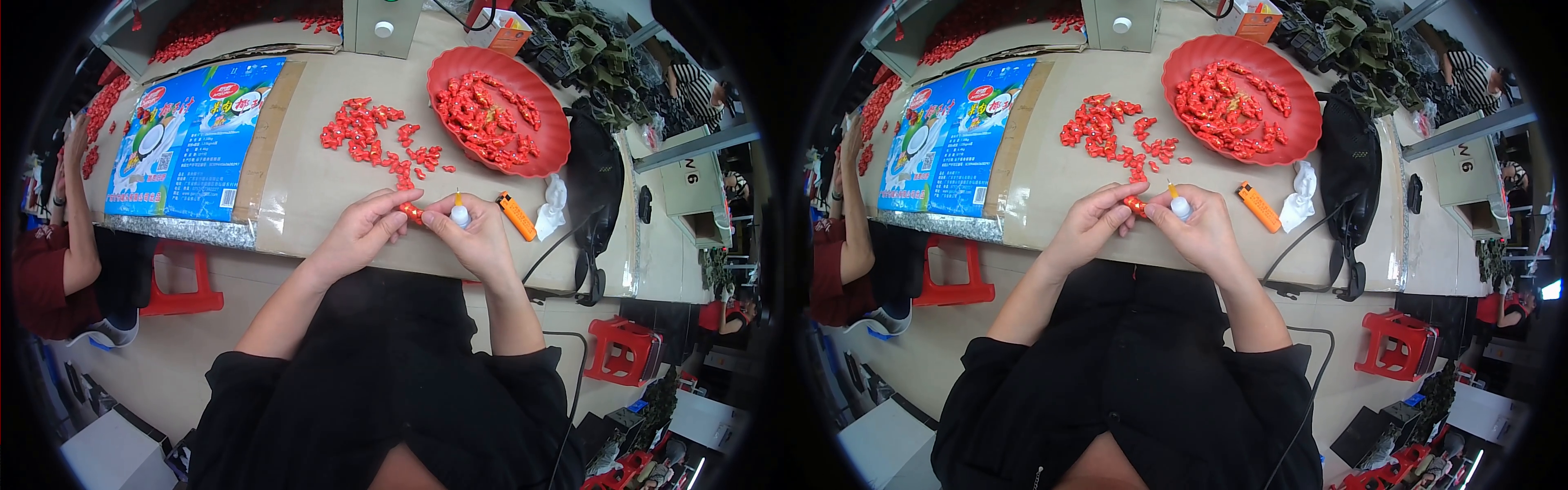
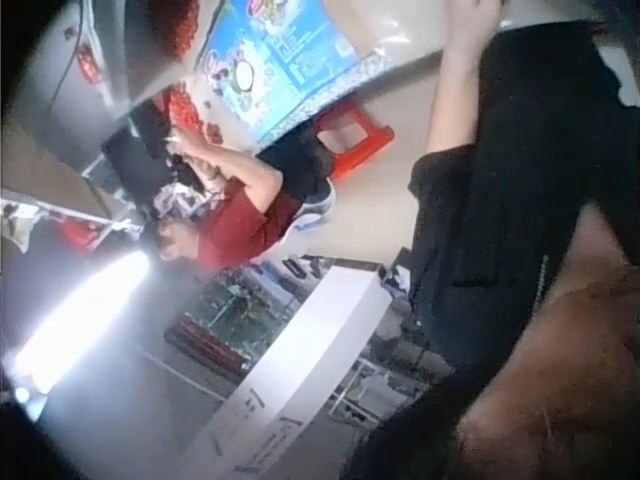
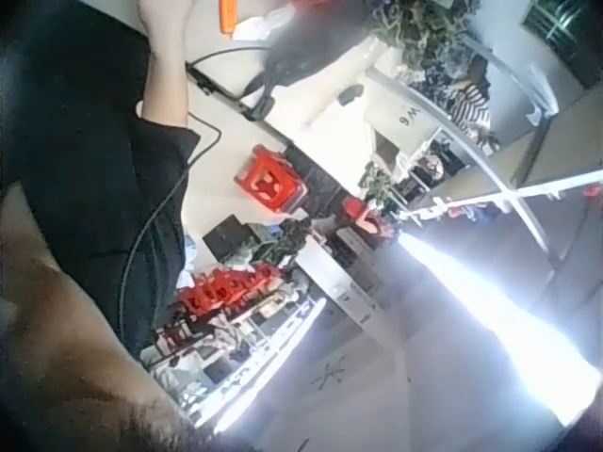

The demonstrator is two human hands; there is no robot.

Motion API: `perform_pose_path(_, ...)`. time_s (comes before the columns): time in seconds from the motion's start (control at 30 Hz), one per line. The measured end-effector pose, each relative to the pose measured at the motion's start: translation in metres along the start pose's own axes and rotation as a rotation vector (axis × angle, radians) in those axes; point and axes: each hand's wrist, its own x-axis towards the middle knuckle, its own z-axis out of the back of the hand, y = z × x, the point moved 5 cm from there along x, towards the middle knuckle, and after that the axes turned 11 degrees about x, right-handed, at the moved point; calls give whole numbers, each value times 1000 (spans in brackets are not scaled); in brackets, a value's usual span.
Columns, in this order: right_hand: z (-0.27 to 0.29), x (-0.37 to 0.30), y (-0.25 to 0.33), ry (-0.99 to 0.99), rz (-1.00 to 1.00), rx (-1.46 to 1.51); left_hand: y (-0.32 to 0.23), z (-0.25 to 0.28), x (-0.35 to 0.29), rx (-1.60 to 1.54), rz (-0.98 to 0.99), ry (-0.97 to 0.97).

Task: The person gathers plastic pieces onto the table, applies glue to them using a glue bottle, and joins the pieces together by hand.

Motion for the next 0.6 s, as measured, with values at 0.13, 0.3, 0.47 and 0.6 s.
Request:
perform_pose_path(0.13, 0, 0, -2, -26, 80, -113, -1, 0, 0, 70, -12, -16)
perform_pose_path(0.3, -4, 1, 4, 2, 155, -200, -6, -1, 1, 163, -59, -31)
perform_pose_path(0.47, -6, 1, -3, -33, 145, -132, -4, 1, 1, 128, -18, -64)
perform_pose_path(0.6, -8, -3, -4, -103, 81, -23, -2, 1, 1, 123, 0, -72)
